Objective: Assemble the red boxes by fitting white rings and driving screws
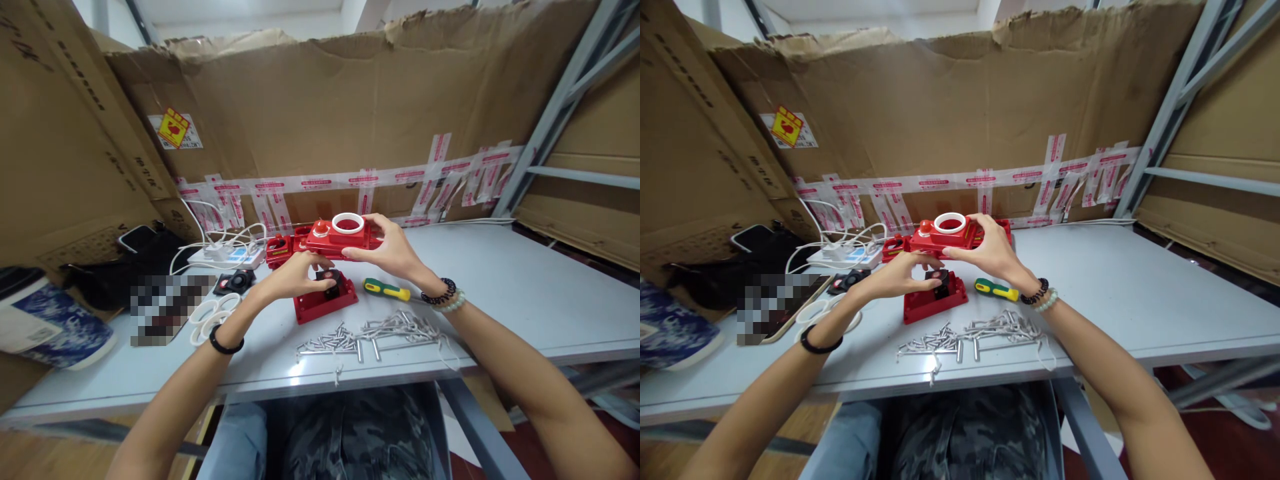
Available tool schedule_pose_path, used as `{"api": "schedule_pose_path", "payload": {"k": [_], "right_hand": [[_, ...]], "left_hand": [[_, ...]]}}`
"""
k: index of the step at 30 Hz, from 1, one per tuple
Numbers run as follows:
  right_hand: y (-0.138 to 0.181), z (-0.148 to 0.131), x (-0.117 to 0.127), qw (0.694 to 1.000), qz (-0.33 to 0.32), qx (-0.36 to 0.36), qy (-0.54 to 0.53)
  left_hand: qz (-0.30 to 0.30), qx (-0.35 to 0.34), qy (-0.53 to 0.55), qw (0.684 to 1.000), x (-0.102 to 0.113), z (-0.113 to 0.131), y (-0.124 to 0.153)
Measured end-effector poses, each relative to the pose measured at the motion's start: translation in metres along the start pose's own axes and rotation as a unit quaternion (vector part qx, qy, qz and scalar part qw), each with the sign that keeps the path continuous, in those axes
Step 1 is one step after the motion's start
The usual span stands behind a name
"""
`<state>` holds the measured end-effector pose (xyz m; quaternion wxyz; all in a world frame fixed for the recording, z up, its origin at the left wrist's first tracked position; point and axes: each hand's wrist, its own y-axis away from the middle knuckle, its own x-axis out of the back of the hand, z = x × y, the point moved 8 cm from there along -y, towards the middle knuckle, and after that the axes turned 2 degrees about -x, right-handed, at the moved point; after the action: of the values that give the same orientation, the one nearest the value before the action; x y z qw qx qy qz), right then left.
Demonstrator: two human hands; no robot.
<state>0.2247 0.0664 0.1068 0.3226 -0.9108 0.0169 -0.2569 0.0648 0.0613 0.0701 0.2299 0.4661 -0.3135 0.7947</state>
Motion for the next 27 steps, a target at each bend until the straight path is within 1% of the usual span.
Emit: {"api": "schedule_pose_path", "payload": {"k": [10,12,14,17,20,22,23,24,27], "right_hand": [[0.000,0.002,-0.002,1.000,-0.008,-0.009,-0.003],[0.000,0.004,-0.005,1.000,-0.018,-0.009,-0.015],[-0.002,0.006,-0.010,0.998,-0.044,-0.003,-0.038],[-0.002,0.010,-0.022,0.992,-0.096,0.010,-0.076],[0.001,0.012,-0.037,0.985,-0.150,0.017,-0.077],[0.004,0.012,-0.046,0.982,-0.178,0.015,-0.061],[0.006,0.013,-0.049,0.981,-0.188,0.012,-0.054],[0.008,0.013,-0.052,0.980,-0.195,0.008,-0.049],[0.013,0.012,-0.062,0.974,-0.223,0.006,-0.049]], "left_hand": [[-0.006,0.001,-0.001,1.000,-0.001,0.001,0.001],[0.001,0.006,0.009,1.000,0.004,0.001,0.007],[0.014,0.023,0.009,1.000,0.015,-0.001,0.019],[0.050,0.062,-0.022,0.997,0.039,-0.005,0.043],[0.135,0.100,-0.065,0.984,0.064,-0.007,0.062],[0.186,0.098,-0.077,0.975,0.071,-0.004,0.065],[0.194,0.087,-0.073,0.974,0.069,-0.001,0.062],[0.186,0.070,-0.062,0.978,0.063,0.002,0.057],[0.106,0.027,-0.035,0.993,0.035,0.008,0.038]]}}
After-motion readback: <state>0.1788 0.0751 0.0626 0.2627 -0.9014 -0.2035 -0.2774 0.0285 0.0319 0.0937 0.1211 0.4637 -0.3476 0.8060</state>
